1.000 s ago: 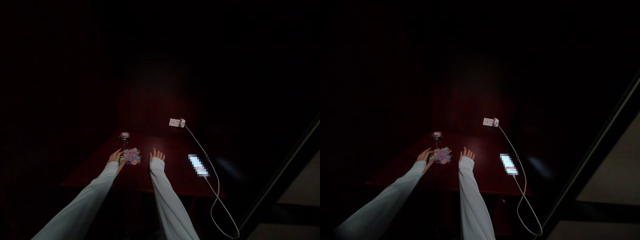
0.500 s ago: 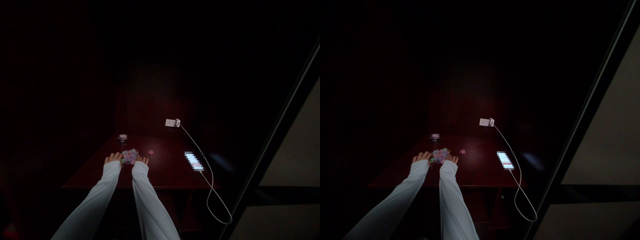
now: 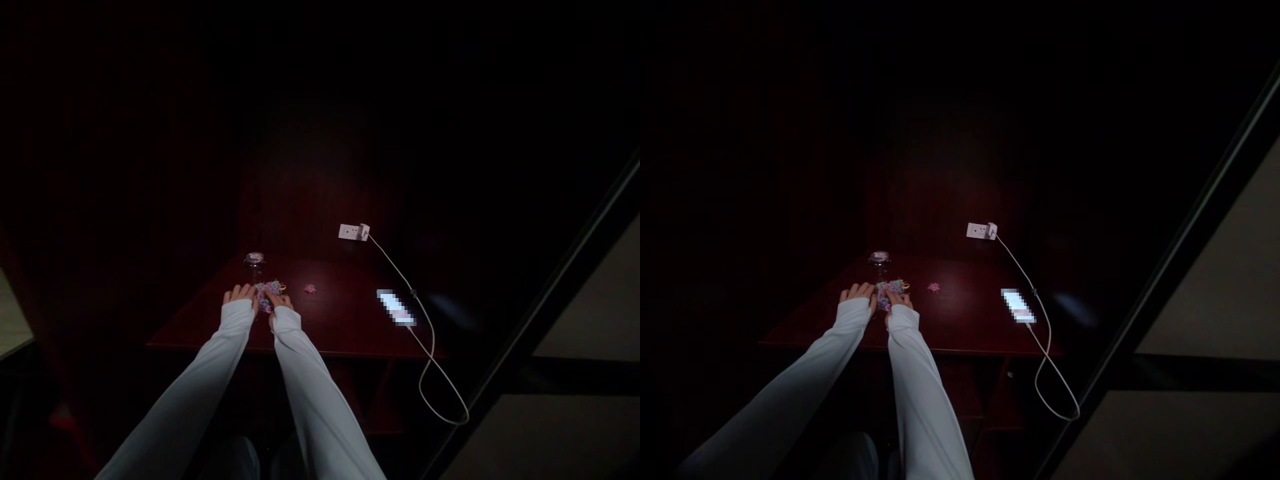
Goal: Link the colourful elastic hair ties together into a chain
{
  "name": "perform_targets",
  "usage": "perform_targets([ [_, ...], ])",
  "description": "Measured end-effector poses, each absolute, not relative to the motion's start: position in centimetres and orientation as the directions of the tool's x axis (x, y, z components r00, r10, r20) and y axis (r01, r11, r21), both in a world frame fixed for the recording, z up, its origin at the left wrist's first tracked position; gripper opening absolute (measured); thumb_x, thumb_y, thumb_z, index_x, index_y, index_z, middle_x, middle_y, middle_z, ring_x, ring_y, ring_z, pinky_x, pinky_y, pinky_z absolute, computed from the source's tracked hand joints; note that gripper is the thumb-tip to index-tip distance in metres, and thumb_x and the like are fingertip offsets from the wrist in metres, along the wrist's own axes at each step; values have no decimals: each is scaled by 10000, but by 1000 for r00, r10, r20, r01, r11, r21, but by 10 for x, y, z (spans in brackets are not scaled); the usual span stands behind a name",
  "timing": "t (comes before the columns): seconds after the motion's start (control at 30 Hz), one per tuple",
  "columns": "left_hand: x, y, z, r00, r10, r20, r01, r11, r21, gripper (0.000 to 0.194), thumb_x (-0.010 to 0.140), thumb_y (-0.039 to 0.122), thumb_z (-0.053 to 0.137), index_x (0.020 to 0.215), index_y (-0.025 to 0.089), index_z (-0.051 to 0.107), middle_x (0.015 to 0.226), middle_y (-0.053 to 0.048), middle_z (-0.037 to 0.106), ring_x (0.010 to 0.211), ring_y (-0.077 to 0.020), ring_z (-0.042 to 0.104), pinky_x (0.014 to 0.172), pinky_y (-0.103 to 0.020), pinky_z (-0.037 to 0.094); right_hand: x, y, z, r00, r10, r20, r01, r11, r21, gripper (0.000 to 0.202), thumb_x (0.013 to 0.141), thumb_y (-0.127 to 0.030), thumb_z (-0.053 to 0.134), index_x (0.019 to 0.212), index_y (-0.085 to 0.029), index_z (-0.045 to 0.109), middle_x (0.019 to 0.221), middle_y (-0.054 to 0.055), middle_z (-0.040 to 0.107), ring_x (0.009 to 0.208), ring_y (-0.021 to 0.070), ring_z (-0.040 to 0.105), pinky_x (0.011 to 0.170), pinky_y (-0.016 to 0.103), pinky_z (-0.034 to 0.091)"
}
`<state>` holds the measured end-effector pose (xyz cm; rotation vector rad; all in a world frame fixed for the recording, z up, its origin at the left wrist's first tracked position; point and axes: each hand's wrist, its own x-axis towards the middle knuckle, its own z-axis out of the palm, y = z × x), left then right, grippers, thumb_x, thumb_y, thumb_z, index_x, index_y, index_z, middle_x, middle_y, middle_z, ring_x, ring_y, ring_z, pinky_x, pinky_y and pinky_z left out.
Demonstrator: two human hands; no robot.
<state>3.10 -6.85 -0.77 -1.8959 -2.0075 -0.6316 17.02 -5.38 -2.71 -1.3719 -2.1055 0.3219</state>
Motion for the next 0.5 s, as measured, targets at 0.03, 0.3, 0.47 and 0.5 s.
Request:
perform_targets([
  [0.03, 31, -68, -8, -76, 859, 506, 994, 28, 102, 393, 1021, 191, 412, 1240, 141, 735, 1336, -152, 720, 1197, -314, 591, 975, -441, 414, 171, -53, -27, -272, 891, 364, 727, 438, -528, 816, 787, -30, 540, 1547, -329, 553, 1412, -3, 691, 1322, 192, 543, 1102, 268, 427],
  [0.3, 29, -59, -17, -73, 850, 521, 994, 23, 103, 421, 1008, 172, 440, 1336, 151, 703, 1329, -153, 734, 1230, -314, 604, 976, -426, 424, 180, -37, -28, 174, 925, 339, 656, 148, -740, 637, 822, -2, 449, 1308, -292, 741, 1270, 43, 750, 1209, 248, 610, 1005, 336, 455],
  [0.47, 30, -56, -20, -74, 867, 494, 993, 20, 114, 431, 1004, 156, 441, 1364, 133, 678, 1311, -149, 751, 1240, -308, 603, 1002, -422, 406, 176, -40, -30, 133, 942, 307, 706, 127, -696, 678, 806, -17, 505, 1399, -292, 682, 1272, 79, 725, 1230, 253, 597, 1051, 356, 428],
  [0.5, 30, -55, -20, -69, 867, 493, 993, 12, 118, 428, 1001, 152, 443, 1358, 136, 679, 1308, -149, 752, 1231, -305, 607, 995, -420, 407, 175, -40, -31, 131, 947, 294, 715, 115, -690, 700, 797, -23, 525, 1425, -297, 664, 1284, 86, 712, 1225, 252, 599, 1054, 352, 429],
])
